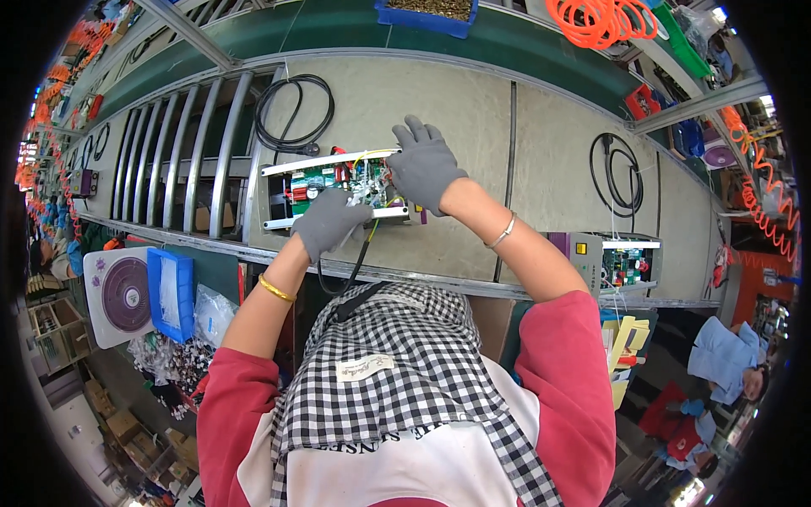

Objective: Assembling an electronic device by connecting wires to a circuit board and securing them with zip ties on an assembly line.

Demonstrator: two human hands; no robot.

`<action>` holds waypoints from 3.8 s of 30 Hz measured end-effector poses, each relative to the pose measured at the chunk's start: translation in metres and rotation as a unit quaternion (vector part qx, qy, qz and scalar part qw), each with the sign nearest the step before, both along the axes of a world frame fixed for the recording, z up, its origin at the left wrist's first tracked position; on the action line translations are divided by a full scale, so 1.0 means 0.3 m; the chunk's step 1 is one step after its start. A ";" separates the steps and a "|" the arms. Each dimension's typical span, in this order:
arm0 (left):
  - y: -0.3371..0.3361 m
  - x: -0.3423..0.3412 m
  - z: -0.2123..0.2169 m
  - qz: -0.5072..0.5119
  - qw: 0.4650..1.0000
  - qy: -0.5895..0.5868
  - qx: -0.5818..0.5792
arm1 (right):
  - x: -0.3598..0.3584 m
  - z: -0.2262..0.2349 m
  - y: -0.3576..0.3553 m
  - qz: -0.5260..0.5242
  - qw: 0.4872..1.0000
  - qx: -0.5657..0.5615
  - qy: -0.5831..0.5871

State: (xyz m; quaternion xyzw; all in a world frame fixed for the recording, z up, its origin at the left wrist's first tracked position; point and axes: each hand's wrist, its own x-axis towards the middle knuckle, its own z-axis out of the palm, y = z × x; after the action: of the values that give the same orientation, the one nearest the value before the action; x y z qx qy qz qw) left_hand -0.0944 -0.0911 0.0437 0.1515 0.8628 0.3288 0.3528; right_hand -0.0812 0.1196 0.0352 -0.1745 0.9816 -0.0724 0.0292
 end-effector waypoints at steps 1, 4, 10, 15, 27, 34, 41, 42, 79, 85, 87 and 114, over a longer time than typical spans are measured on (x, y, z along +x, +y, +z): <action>0.020 -0.007 0.035 0.006 1.000 -0.018 -0.016 | -0.005 -0.011 -0.004 0.005 1.000 0.023 0.014; 0.022 -0.014 0.019 -0.017 1.000 0.001 -0.020 | 0.005 -0.056 -0.012 0.023 0.996 0.058 0.060; 0.026 -0.012 0.028 0.009 0.999 -0.037 -0.037 | -0.003 -0.015 -0.007 0.034 0.998 0.039 0.025; 0.056 -0.005 -0.006 0.022 0.998 -0.002 -0.062 | -0.031 -0.042 0.020 0.030 0.999 -0.031 -0.005; 0.070 -0.029 0.006 -0.021 0.996 0.022 -0.087 | -0.100 0.002 -0.027 0.096 0.990 0.103 -0.023; 0.105 0.006 -0.028 0.002 0.990 0.102 -0.095 | -0.135 0.013 -0.043 0.134 0.973 0.168 -0.081; 0.095 0.019 -0.061 -0.002 0.988 0.126 -0.093 | -0.136 -0.032 -0.032 0.127 0.978 0.140 -0.091; 0.094 0.019 -0.059 -0.003 0.988 0.127 -0.093 | -0.131 -0.030 -0.032 0.125 0.978 0.140 -0.091; 0.060 -0.085 -0.060 0.153 0.899 -0.263 0.316 | -0.022 0.036 0.077 0.006 0.987 -0.154 0.034; 0.099 -0.077 -0.086 0.072 0.980 -0.003 0.184 | -0.052 0.018 0.104 0.085 0.987 -0.114 0.081; 0.098 -0.081 -0.053 0.053 0.985 0.002 0.163 | -0.060 0.016 0.118 0.098 0.986 -0.107 0.082; 0.052 -0.132 -0.049 -0.046 0.993 0.025 0.107 | -0.132 0.018 0.133 0.184 0.964 -0.189 0.007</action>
State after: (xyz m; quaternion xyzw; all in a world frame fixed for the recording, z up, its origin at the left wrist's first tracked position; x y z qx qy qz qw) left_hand -0.1341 -0.0756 0.0291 0.2359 0.8235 0.3986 0.3275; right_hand -0.1209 0.1595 0.0406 -0.3552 0.9010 -0.2491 0.0018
